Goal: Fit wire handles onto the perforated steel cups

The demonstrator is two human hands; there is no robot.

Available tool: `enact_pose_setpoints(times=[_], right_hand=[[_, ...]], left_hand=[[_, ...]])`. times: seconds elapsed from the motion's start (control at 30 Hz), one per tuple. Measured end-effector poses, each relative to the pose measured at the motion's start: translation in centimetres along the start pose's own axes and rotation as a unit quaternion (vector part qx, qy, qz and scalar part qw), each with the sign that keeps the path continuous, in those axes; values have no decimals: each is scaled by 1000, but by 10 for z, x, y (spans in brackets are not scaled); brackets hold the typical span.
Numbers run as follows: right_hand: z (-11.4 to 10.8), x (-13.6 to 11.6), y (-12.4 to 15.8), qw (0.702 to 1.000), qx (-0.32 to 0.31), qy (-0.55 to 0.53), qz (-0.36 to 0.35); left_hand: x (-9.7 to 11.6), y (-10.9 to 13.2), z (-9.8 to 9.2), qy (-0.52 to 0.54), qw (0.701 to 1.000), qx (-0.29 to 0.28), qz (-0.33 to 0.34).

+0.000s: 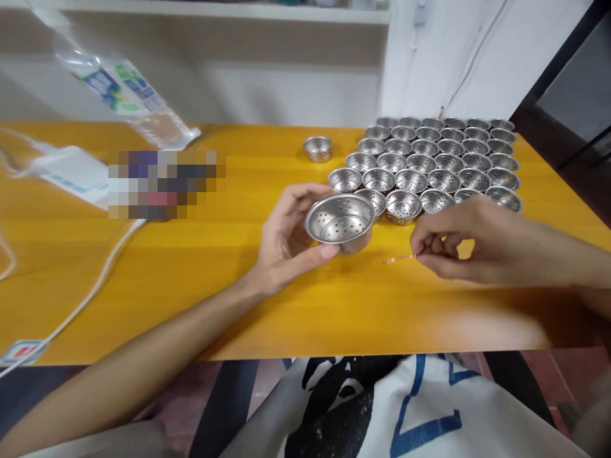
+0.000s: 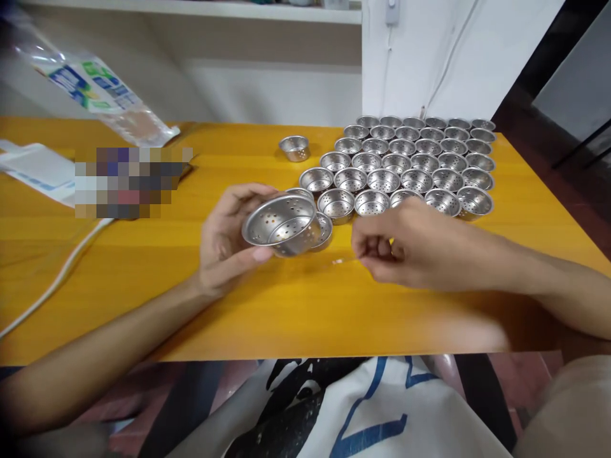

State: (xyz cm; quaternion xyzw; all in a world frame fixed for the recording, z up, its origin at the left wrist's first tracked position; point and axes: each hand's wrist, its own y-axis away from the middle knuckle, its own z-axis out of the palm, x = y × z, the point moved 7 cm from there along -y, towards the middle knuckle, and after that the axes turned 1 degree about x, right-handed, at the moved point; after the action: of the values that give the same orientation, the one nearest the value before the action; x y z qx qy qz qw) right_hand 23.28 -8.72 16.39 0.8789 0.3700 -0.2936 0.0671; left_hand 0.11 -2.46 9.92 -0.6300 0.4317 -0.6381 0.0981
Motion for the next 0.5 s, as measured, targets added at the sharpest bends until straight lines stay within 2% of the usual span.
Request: enact_pose_setpoints(times=[0.07, 0.17, 0.33, 0.5], right_hand=[[-18, -4, -1, 994, 85, -75, -7], [-19, 2, -4, 974, 160, -158, 12], [11, 11, -14, 965, 100, -242, 35], [17, 18, -17, 964, 96, -245, 46]], left_hand=[[1, 2, 3, -3, 1000, -7, -8], [9, 4, 14, -14, 1000, -23, -1], [18, 10, 36, -20, 998, -55, 17], [18, 13, 43, -31, 997, -61, 24]])
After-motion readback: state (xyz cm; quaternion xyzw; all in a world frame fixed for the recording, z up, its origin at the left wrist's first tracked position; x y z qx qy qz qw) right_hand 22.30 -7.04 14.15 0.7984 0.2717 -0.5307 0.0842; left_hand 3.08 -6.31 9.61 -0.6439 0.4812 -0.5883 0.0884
